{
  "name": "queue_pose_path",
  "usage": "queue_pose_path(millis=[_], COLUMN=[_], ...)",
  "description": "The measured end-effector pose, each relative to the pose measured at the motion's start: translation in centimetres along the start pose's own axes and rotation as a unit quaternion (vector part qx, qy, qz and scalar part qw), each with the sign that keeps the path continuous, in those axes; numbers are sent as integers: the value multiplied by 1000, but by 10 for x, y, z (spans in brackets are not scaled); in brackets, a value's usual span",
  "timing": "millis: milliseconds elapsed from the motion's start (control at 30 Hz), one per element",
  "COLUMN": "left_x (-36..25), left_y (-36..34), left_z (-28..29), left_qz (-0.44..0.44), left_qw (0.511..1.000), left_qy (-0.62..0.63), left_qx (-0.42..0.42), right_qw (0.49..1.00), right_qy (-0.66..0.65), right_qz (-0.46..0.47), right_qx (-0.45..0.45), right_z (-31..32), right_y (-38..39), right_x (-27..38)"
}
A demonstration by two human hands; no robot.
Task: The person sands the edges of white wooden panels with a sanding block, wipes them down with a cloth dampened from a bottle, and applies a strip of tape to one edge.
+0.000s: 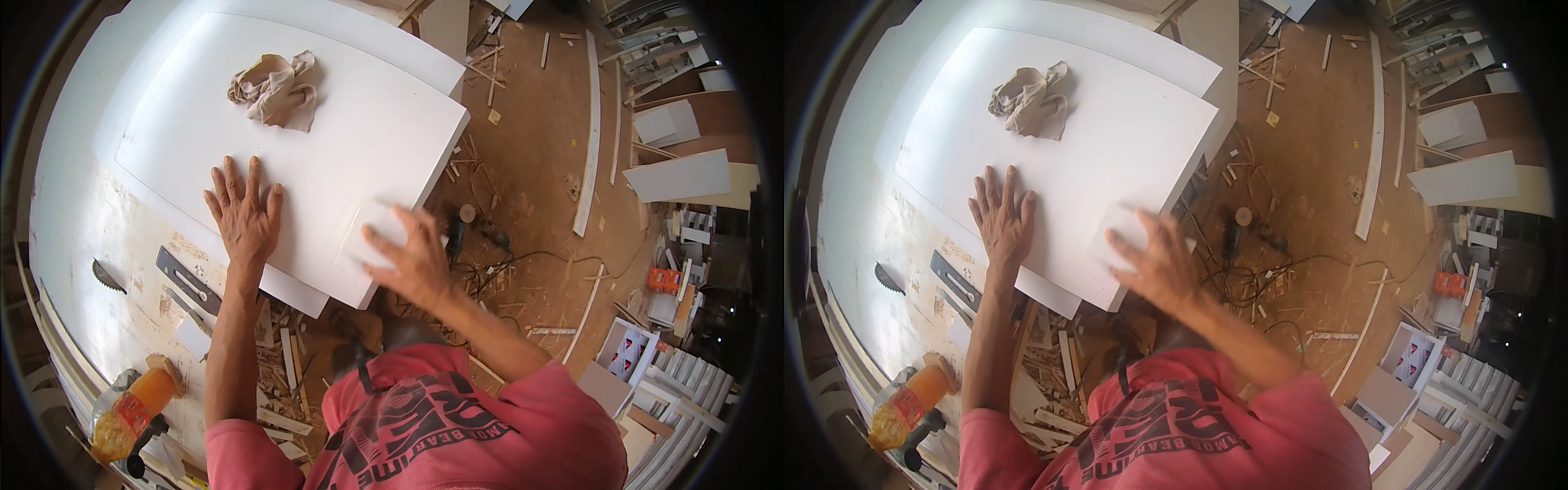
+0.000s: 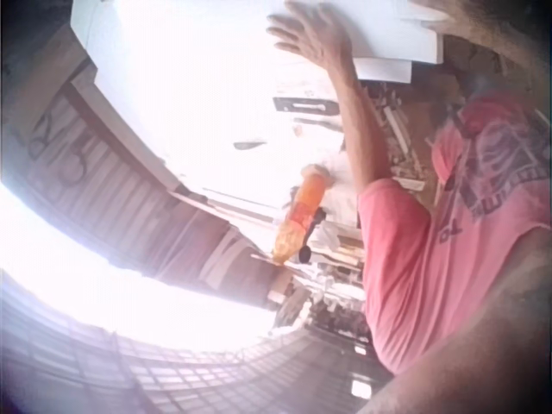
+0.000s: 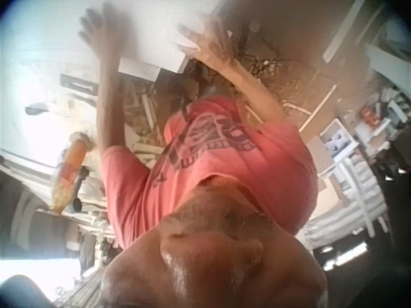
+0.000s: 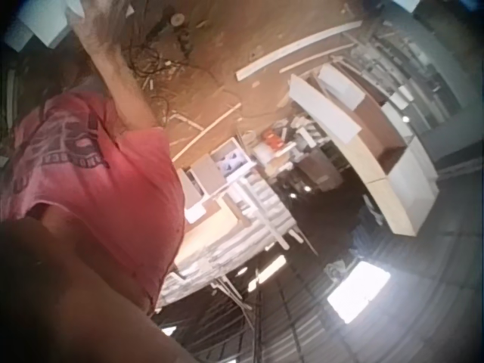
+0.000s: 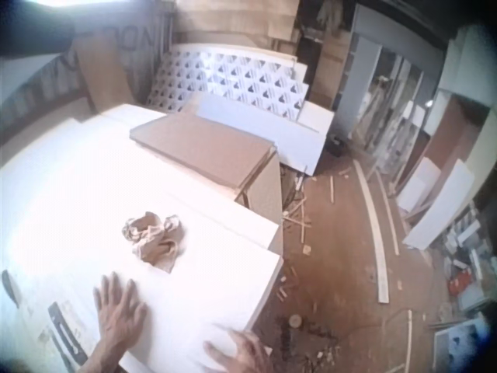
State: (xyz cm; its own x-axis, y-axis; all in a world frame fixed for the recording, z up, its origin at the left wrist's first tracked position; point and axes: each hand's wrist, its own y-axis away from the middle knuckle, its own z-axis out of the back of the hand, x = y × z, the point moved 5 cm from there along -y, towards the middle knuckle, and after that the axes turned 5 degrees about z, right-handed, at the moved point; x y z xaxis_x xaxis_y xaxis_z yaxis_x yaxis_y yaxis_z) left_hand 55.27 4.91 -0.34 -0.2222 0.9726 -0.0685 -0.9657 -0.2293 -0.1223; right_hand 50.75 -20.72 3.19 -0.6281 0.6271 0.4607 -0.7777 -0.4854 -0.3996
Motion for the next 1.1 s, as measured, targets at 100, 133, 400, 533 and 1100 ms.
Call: queue_pose_path(millis=[100,133,400,533,1100], left_x=[-8,-15,-4,-11,-8], left_y=[-4,-7,-3,-3,-7], left_z=[2,1,2,1,0], left_qz=[-13,-17,5,-8,15], left_qw=[1000,1000,1000,1000,1000], left_qy=[-4,-2,-8,-17,16], left_qx=[-14,-12,4,-2,18], right_qw=[985,972,1000,988,993], right_qy=[140,178,-2,106,94], right_qz=[-71,-117,10,-65,-51], right_qx=[-65,-101,-29,-90,-46], right_z=[32,47,5,41,21], right_y=[-78,-91,-5,-77,-46], right_x=[-132,-167,-29,-148,-89])
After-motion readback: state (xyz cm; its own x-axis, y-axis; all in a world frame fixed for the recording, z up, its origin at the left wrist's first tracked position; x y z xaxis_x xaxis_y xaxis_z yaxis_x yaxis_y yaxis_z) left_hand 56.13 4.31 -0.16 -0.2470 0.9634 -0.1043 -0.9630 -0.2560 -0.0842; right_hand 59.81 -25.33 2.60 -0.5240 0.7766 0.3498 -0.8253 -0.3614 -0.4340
